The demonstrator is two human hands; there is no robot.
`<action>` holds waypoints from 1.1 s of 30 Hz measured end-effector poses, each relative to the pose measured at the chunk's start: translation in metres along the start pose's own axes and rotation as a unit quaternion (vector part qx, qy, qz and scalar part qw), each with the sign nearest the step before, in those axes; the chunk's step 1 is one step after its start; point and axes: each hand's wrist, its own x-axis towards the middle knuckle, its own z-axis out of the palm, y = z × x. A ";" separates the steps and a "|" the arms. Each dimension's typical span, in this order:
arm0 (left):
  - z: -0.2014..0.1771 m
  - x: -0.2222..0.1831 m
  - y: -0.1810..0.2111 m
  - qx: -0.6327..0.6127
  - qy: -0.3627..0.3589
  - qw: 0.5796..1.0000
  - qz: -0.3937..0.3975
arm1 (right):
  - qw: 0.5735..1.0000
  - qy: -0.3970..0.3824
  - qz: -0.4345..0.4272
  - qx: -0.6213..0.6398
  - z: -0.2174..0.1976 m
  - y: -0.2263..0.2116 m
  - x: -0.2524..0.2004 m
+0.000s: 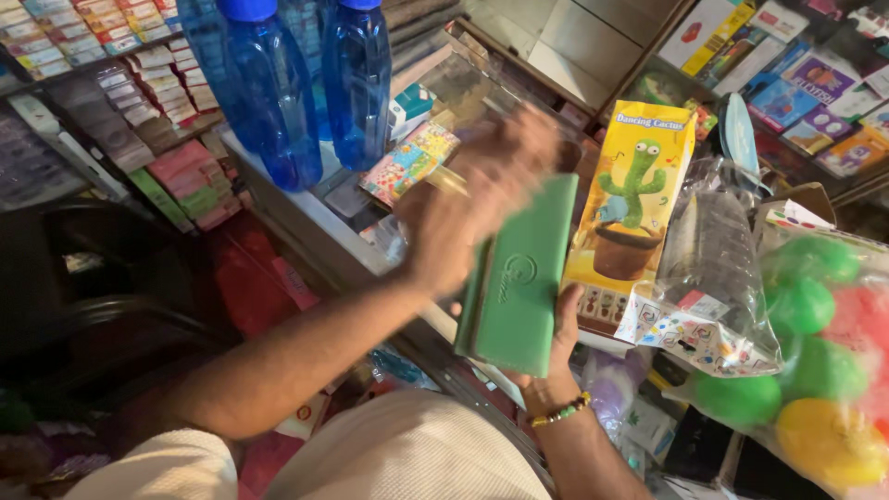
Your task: The person handles, wipes with a cloth, and rearranges various wallets and boxed items on a glass counter, eventually gathering several wallets into a stack by hand.
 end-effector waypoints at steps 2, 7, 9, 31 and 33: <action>-0.023 -0.021 -0.034 -0.774 0.105 0.622 -0.064 | 0.996 0.081 -0.032 -0.010 -0.011 0.005 0.003; -0.029 -0.054 -0.065 -0.981 0.096 0.166 -0.026 | 0.952 0.076 -0.162 -0.250 -0.025 0.007 0.010; -0.020 -0.042 -0.050 -0.960 0.076 0.265 -0.040 | 0.971 0.078 -0.072 -0.213 -0.040 0.006 0.005; -0.016 -0.047 -0.061 -0.839 -0.532 -0.061 0.094 | 0.975 0.181 -0.057 -0.116 -0.028 0.005 0.039; -0.017 -0.066 -0.065 -0.964 -0.257 0.045 0.052 | 0.990 0.111 -0.055 -0.072 -0.027 -0.015 0.042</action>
